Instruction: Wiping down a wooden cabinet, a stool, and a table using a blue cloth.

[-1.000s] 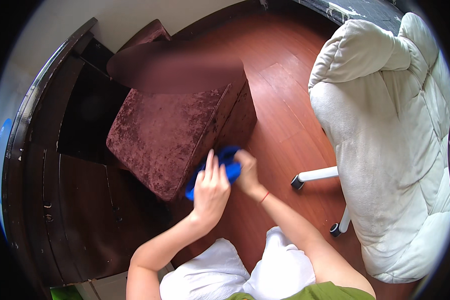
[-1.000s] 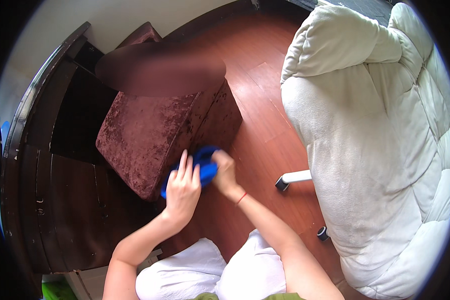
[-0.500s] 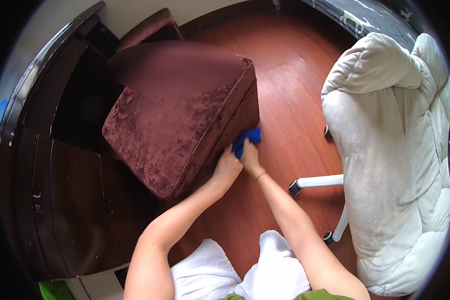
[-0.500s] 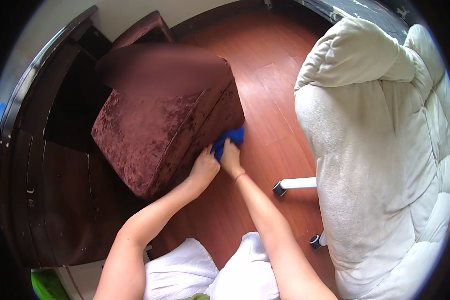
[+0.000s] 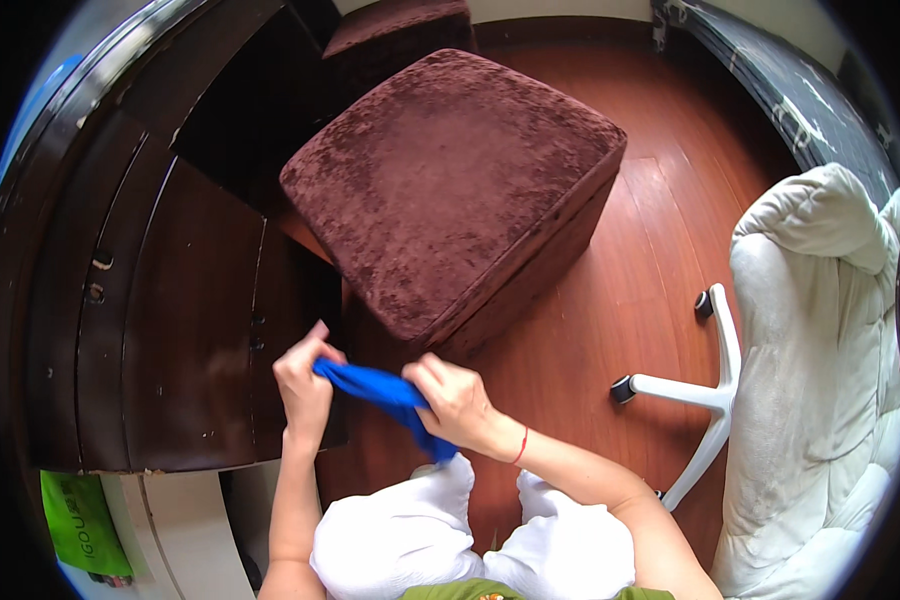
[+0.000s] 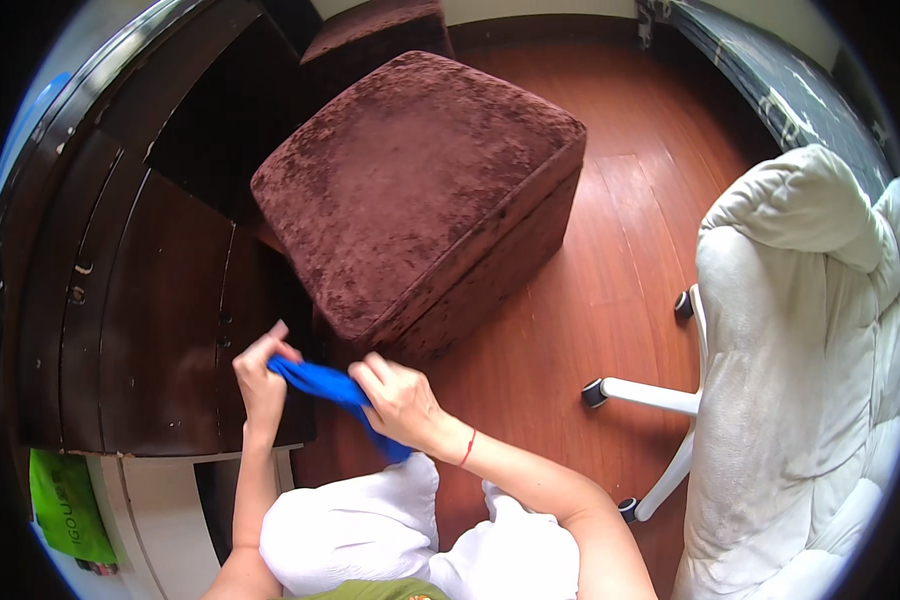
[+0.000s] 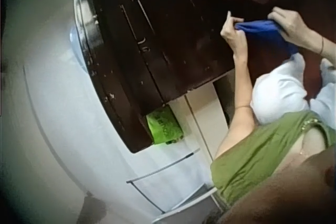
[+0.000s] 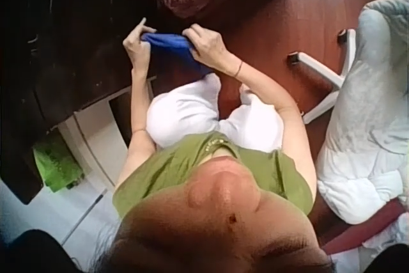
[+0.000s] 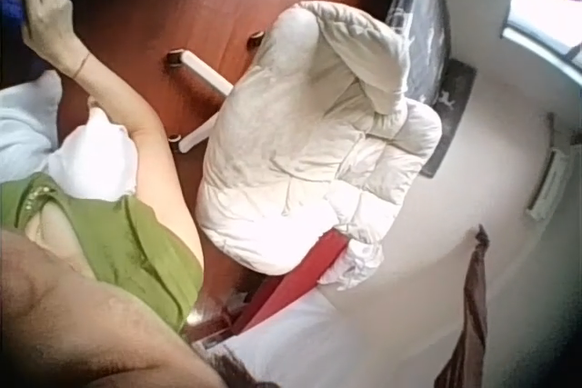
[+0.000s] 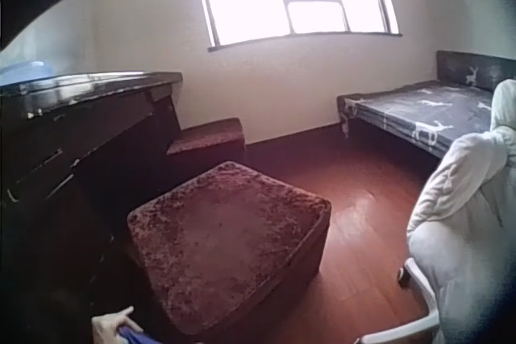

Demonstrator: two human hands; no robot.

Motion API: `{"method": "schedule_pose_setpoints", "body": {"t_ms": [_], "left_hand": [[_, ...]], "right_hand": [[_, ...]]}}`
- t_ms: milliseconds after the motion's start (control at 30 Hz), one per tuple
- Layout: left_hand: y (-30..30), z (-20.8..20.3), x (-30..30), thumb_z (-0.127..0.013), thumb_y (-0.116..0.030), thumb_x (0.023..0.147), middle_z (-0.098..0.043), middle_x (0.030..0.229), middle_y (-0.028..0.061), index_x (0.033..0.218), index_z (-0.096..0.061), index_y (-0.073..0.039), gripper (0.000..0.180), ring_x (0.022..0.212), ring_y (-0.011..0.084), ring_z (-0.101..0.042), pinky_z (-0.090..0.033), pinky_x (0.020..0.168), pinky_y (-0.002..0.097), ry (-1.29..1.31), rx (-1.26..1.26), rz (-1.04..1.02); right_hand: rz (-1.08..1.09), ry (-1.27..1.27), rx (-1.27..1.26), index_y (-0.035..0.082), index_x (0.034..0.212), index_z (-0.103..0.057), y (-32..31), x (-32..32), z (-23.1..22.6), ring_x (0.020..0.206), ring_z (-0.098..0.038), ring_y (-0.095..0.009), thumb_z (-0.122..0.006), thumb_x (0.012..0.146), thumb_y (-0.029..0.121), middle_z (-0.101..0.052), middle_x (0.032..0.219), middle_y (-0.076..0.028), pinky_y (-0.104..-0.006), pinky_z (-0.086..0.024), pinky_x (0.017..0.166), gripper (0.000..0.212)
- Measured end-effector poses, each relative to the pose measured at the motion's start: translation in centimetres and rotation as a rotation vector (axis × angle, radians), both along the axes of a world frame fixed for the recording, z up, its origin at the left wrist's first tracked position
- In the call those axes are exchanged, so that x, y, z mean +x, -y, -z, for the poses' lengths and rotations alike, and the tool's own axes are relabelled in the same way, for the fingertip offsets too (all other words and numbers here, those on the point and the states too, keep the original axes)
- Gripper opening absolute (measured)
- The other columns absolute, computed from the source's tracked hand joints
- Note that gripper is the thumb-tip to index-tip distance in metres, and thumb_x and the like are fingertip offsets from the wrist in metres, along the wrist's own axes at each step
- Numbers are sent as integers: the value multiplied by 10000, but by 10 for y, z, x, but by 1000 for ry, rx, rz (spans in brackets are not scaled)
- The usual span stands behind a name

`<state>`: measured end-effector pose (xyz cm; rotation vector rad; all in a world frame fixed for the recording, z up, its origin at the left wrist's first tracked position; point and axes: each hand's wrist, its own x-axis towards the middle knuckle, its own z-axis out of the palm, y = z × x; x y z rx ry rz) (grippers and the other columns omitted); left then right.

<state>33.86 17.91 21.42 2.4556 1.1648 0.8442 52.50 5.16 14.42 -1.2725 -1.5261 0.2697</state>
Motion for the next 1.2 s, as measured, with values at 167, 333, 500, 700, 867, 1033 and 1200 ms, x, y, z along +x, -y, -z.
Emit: {"method": "schedule_pose_setpoints", "body": {"t_ms": [167,333,500,700,867,1033,1200], "left_hand": [[-68,5,67,-608,2,884,-667,1299,203,1194,-680,-37,321,1367,357,-541,-264,1245,464,390,257,-41],[-101,70,118,-399,-300,1086,-550,1439,163,1416,-520,-26,445,1358,272,-490,-338,1155,391,815,69,-54],[-66,66,156,-435,-243,1071,-595,1395,121,1370,-566,-47,381,1328,254,-530,-376,1132,384,755,-56,-32],[-37,50,196,-447,156,827,-707,1190,196,1189,-672,-18,461,1164,431,-653,-424,1136,432,554,-287,391],[-88,32,241,-650,30,803,-533,1507,129,898,-636,-42,120,1490,517,-260,-233,1172,666,304,513,354],[-164,37,302,-637,-120,876,-696,1313,101,928,-598,-65,85,1377,386,-531,-382,1120,592,307,668,444],[-183,45,357,-654,-80,829,-742,1209,75,1029,-624,-59,203,1231,345,-657,-504,1024,493,359,598,463]], "right_hand": [[374,383,47,84,1096,-632,-37,25,-51,713,-628,-254,-825,707,183,-557,863,-76,-369,-515,583,445],[411,331,-6,136,1097,-676,-50,27,-60,682,-625,-250,-868,662,289,-535,835,-74,-377,-518,570,499],[539,310,-102,160,1056,-707,-23,70,-71,726,-657,-269,-860,653,191,-585,845,-66,-387,-544,613,432],[914,204,-105,157,1143,-717,12,168,-59,903,-703,-311,-775,729,-7,-689,983,-114,-377,-563,750,450],[1006,338,-7,213,1370,-640,-10,230,-38,742,-621,-353,-586,843,-16,-553,911,-151,-457,-501,681,577],[1099,323,-41,201,1367,-644,-31,254,-21,710,-599,-323,-675,892,77,-508,883,-141,-445,-500,665,493],[1157,278,-65,169,1333,-630,-65,300,-27,753,-606,-339,-668,924,83,-476,933,-144,-447,-503,670,419]]}}
